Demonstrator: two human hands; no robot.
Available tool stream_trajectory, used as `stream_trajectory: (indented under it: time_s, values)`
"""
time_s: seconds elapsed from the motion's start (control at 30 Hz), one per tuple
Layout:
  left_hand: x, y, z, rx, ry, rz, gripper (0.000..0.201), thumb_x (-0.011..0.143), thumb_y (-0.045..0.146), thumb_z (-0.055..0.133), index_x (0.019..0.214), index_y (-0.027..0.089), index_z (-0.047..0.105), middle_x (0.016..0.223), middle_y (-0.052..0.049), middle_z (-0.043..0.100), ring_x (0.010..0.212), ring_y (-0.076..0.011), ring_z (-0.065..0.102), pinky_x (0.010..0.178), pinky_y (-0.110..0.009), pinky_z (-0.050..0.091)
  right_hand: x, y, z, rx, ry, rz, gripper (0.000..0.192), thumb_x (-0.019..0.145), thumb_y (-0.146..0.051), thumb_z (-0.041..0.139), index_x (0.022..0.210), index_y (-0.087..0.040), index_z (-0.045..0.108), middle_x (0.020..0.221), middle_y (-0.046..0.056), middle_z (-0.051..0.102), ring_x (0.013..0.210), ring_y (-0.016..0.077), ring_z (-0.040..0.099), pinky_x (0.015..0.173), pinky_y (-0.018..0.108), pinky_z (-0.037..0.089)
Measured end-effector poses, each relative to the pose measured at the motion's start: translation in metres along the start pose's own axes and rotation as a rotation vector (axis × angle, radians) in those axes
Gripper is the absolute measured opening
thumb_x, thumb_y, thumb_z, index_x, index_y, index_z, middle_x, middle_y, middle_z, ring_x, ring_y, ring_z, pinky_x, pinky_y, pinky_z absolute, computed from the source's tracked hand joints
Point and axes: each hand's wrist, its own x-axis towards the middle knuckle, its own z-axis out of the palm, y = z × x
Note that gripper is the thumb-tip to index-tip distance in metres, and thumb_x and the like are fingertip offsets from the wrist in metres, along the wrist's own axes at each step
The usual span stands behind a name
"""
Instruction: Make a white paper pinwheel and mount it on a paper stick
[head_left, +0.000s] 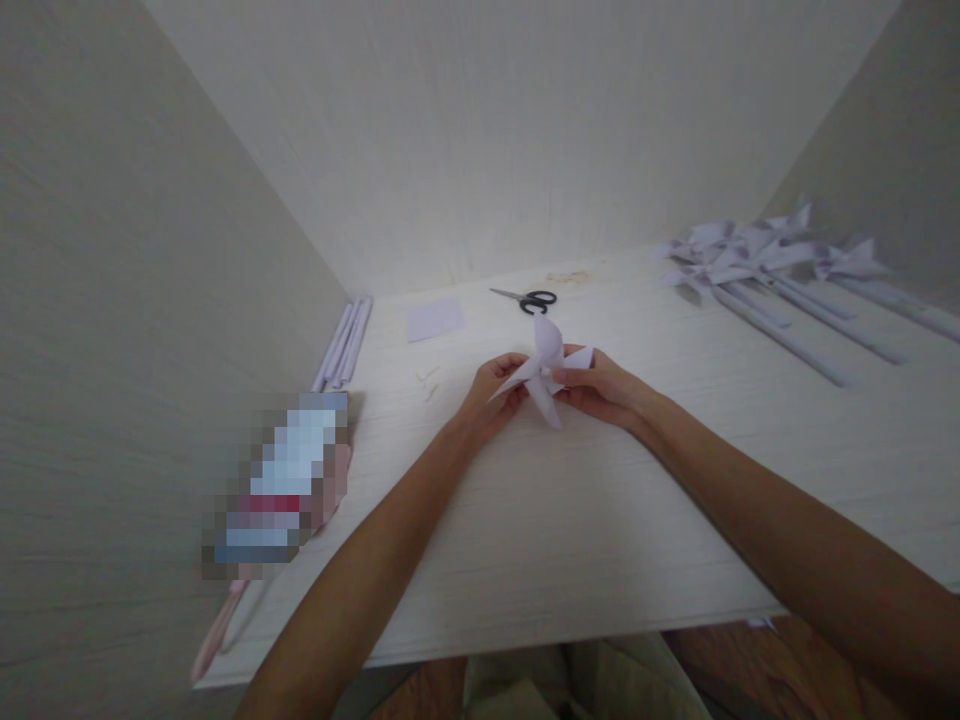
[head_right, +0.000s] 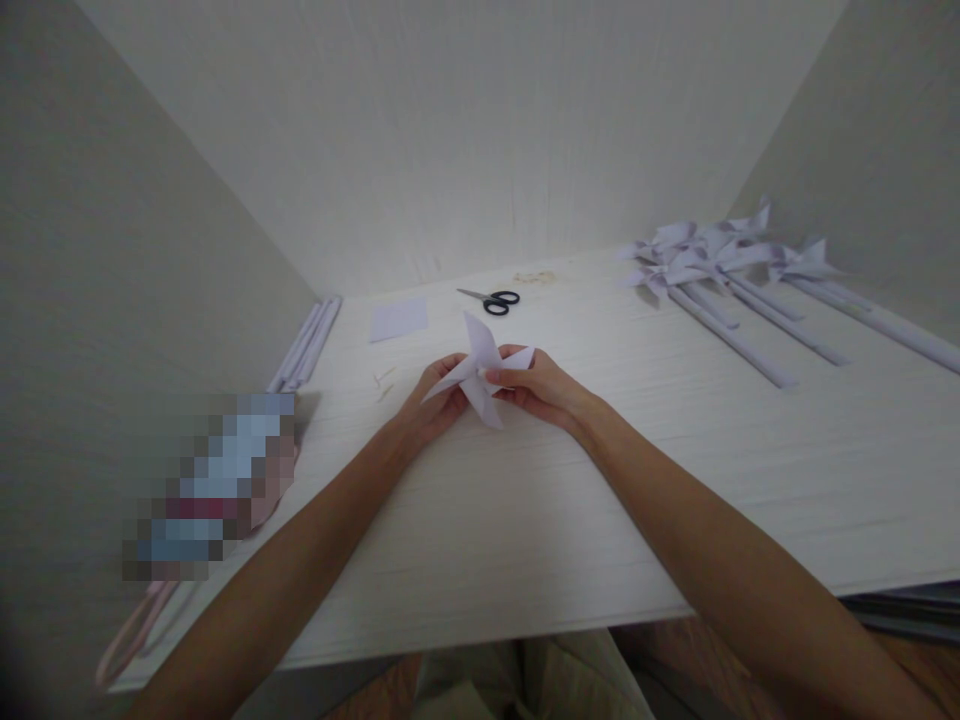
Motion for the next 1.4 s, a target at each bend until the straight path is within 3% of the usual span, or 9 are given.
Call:
stream_trajectory:
  time_s: [0.6,0.9,1.0,1.13,1.27,1.4]
  values:
    - [0.0,0.0,-0.002,0.018,-0.016,-0.025,0.018,0.047,0.015,0.069,0.059,0.011,0.057,0.055,0.001,0.06,0.051,-0.0066,0.053,0.054,-0.019,0.04,-0.002,0.001,0.004,-0.082,0.106,-0.005,0.021,0.044,-0.015,0.075,0.059,-0.014,0.059,0.058,-0.002,0.059,0.055,0.0086,0.052,0.056,0.023,0.041]
    - [0.0,0.002,0.001,0.035,0.031,0.032,0.015,0.054,0.018,0.067,0.067,0.012,0.059,0.063,0.0,0.061,0.058,-0.0071,0.054,0.06,-0.021,0.04,0.002,0.002,0.004,-0.097,0.187,-0.142,0.023,0.045,-0.02,0.075,0.06,-0.016,0.058,0.057,-0.003,0.057,0.054,0.0082,0.051,0.054,0.023,0.041]
    - [0.002,0.004,0.0,0.066,0.168,0.144,0.013,0.063,0.024,0.061,0.072,0.015,0.06,0.072,-0.001,0.062,0.064,-0.0078,0.056,0.062,-0.021,0.039,0.002,-0.001,0.0,-0.112,0.259,-0.264,0.022,0.046,-0.022,0.074,0.059,-0.018,0.057,0.057,-0.004,0.055,0.053,0.0078,0.049,0.052,0.023,0.04]
    - [0.0,0.008,-0.003,0.266,0.361,0.449,0.017,0.07,0.031,0.054,0.077,0.017,0.06,0.077,-0.002,0.062,0.076,-0.0109,0.057,0.073,-0.025,0.039,0.002,-0.003,-0.005,-0.197,0.336,-0.363,0.022,0.048,-0.024,0.074,0.06,-0.018,0.056,0.056,-0.005,0.053,0.049,0.0064,0.046,0.048,0.021,0.037]
    - [-0.011,0.01,0.002,0.553,0.255,0.656,0.018,0.067,0.026,0.058,0.083,0.019,0.059,0.084,-0.003,0.062,0.086,-0.0148,0.054,0.084,-0.029,0.036,0.001,-0.001,-0.009,-0.367,0.304,-0.362,0.022,0.05,-0.026,0.073,0.064,-0.017,0.059,0.057,-0.004,0.054,0.048,0.0071,0.045,0.045,0.022,0.033]
    - [-0.019,0.01,0.008,0.8,0.124,0.734,0.018,0.065,0.02,0.058,0.083,0.019,0.06,0.083,-0.004,0.061,0.083,-0.0159,0.053,0.082,-0.029,0.036,-0.002,-0.003,-0.008,-0.528,0.257,-0.334,0.023,0.051,-0.028,0.073,0.065,-0.017,0.059,0.057,-0.003,0.055,0.046,0.0078,0.044,0.044,0.022,0.032]
